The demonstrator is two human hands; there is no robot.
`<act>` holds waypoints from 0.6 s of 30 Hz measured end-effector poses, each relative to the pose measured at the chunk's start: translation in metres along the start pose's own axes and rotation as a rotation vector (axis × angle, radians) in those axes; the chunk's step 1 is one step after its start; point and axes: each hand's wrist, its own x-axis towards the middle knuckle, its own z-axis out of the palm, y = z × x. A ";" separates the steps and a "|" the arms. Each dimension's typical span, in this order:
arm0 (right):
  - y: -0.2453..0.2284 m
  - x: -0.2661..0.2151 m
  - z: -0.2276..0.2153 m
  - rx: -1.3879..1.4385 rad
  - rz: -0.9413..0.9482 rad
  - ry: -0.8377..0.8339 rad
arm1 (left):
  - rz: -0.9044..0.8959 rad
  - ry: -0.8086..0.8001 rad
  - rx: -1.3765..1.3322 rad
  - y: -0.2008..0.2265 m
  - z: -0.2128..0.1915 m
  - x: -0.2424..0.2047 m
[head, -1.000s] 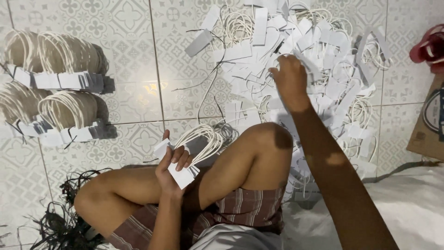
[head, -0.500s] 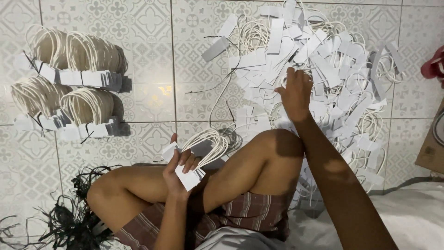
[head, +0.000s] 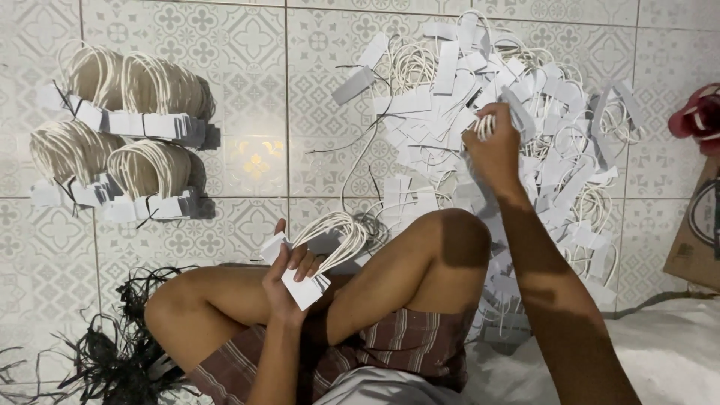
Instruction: Tying strings to paper tags and organizing them into neat bundles
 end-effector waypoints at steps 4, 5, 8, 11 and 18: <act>-0.054 -0.030 -0.053 0.432 -0.158 -0.059 | 0.009 -0.002 -0.003 -0.001 0.007 0.000; -0.064 -0.039 -0.061 0.490 -0.178 -0.095 | 0.015 -0.011 0.012 -0.002 0.007 0.000; -0.087 -0.054 -0.069 0.489 -0.205 -0.182 | 0.023 -0.027 0.034 -0.005 0.004 -0.001; -0.112 -0.072 -0.072 0.441 -0.204 -0.243 | 0.022 -0.017 0.076 -0.005 0.014 -0.007; -0.134 -0.086 -0.057 0.613 -0.129 -0.368 | 0.071 0.038 0.202 -0.004 0.024 -0.018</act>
